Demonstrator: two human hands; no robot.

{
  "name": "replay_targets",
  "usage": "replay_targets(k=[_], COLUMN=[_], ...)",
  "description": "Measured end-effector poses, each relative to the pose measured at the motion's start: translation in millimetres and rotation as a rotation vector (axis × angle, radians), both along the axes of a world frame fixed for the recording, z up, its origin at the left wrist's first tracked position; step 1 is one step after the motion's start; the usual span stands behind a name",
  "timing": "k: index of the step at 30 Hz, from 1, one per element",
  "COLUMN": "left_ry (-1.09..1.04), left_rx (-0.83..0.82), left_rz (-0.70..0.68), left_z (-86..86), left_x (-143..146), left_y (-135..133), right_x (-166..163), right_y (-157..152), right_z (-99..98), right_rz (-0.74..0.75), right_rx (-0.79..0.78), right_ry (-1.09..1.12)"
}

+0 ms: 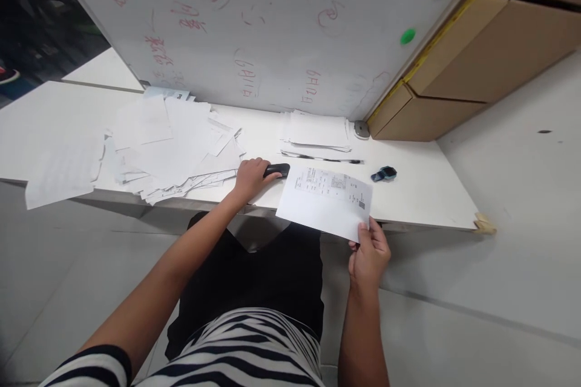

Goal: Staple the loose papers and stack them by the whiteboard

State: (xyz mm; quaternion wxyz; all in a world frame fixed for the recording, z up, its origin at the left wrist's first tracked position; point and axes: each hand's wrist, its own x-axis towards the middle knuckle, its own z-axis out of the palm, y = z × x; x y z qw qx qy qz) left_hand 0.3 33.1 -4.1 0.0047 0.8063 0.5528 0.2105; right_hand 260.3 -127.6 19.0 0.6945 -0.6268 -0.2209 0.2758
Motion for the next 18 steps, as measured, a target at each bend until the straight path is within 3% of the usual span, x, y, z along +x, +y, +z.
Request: replay_targets(k=[4,12,18], left_ry=[-0.027,-0.014,-0.030], left_rx=[-0.012,-0.013,-0.033], left_rz=[0.066,0.068,0.071], left_z=[-1.0,-3.1,-2.1], left_x=[-0.5,0.3,0.8], left_y=[1.5,1.7,1.1], right_x=[-0.1,-8.5,-11.9], right_y=[-1.2,-4.7,-10.6], right_z=[6.8,-7.6,0.4], right_rz=[0.011,0.029,0.071], right_rx=[0.006,-0.064,-0.039], right_ry=[-0.032,-0.093,-0.065])
